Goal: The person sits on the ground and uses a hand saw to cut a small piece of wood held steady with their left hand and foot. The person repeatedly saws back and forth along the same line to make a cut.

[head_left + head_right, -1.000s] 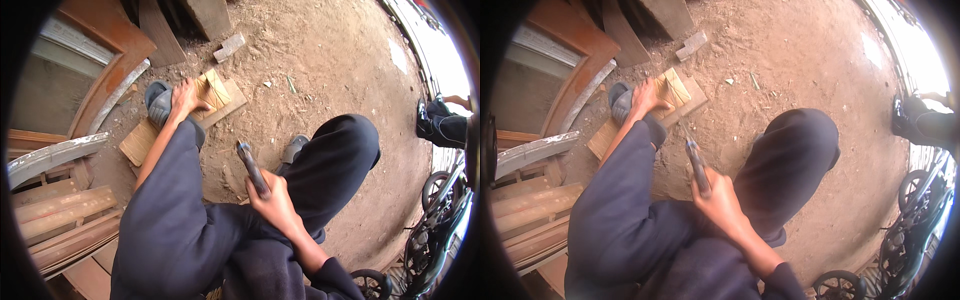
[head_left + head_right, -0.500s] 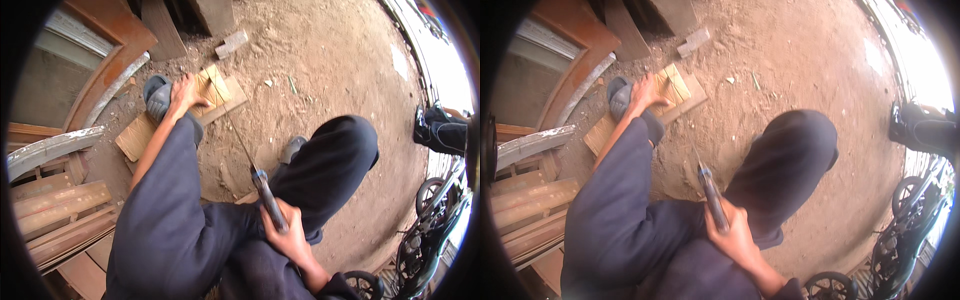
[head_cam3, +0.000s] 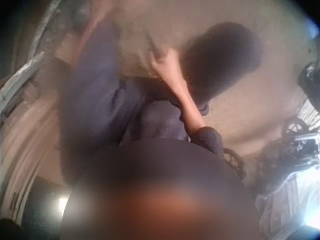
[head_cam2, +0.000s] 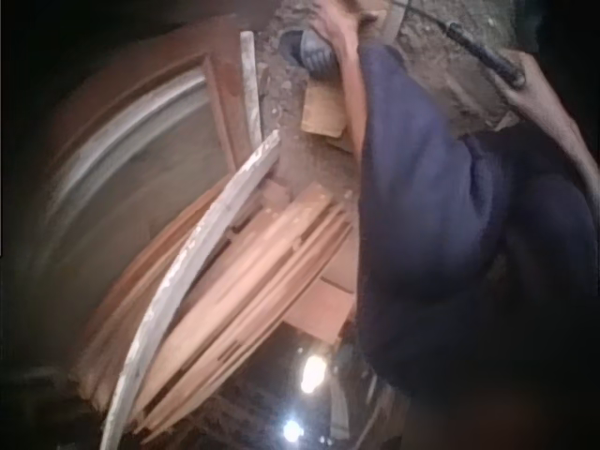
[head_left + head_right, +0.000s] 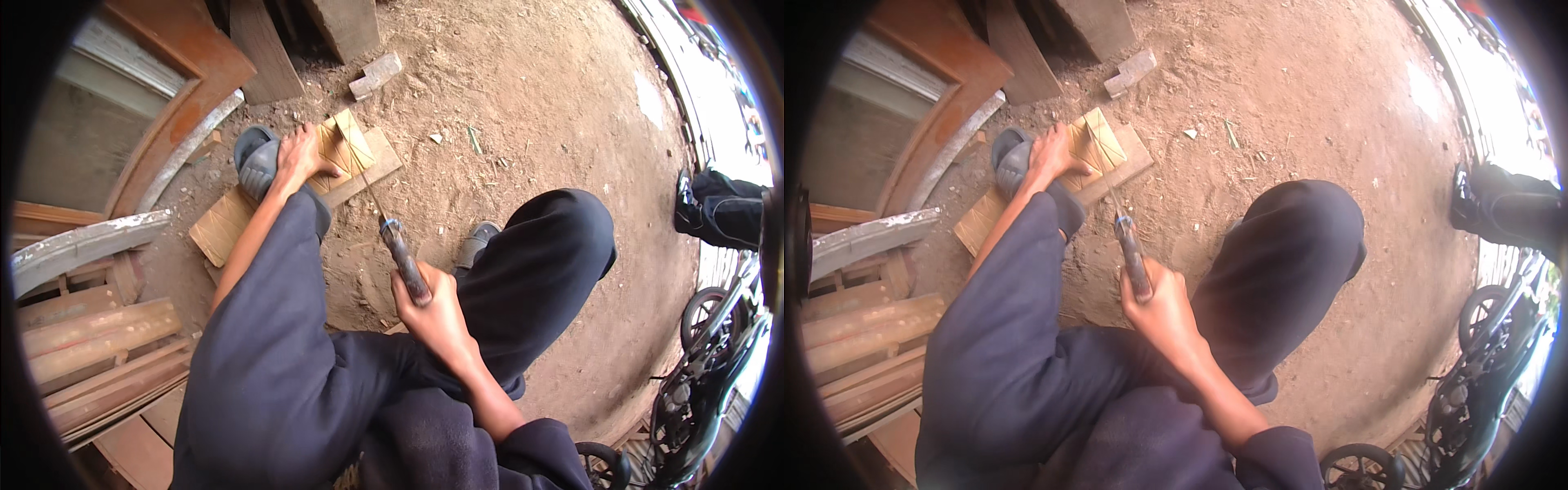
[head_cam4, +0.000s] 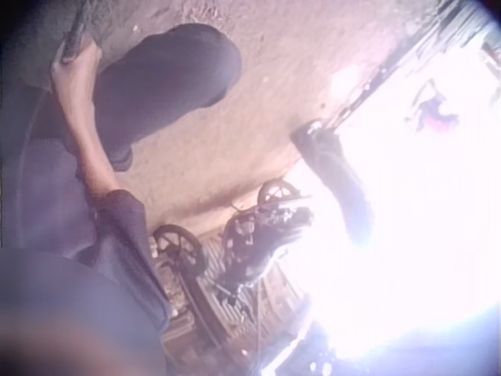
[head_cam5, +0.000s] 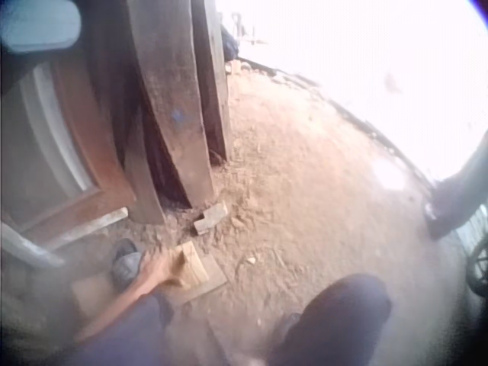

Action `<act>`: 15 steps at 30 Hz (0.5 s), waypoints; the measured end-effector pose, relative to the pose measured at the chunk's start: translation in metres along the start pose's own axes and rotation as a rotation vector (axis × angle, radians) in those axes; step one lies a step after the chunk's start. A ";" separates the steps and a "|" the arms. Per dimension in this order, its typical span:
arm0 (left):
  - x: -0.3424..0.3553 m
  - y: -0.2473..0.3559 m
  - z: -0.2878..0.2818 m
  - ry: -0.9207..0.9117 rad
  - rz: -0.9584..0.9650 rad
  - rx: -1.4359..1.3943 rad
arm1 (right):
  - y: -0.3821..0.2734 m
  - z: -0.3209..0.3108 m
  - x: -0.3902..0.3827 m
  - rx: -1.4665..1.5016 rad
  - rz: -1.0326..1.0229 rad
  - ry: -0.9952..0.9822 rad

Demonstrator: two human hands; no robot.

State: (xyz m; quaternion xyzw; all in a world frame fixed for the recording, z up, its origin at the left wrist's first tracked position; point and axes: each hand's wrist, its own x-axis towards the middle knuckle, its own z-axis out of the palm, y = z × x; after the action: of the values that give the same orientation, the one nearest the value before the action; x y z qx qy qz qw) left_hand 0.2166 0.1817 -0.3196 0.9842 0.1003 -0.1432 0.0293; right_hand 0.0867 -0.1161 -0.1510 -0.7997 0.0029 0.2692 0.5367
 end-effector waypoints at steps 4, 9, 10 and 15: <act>0.005 -0.010 -0.007 0.000 0.005 0.029 | -0.018 -0.023 -0.057 0.006 -0.021 -0.002; 0.010 -0.004 0.003 0.029 0.023 0.015 | 0.001 -0.005 -0.010 0.012 -0.080 0.013; 0.008 -0.004 0.002 0.025 0.023 0.018 | 0.002 0.003 -0.003 -0.013 -0.051 0.003; -0.002 -0.007 -0.004 0.005 0.010 0.044 | -0.026 -0.023 -0.058 0.007 0.012 -0.023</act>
State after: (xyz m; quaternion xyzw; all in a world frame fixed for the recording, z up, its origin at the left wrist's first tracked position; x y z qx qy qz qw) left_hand 0.2148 0.1881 -0.3158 0.9854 0.0921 -0.1427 0.0080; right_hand 0.0544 -0.1419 -0.0974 -0.7944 0.0026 0.2818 0.5380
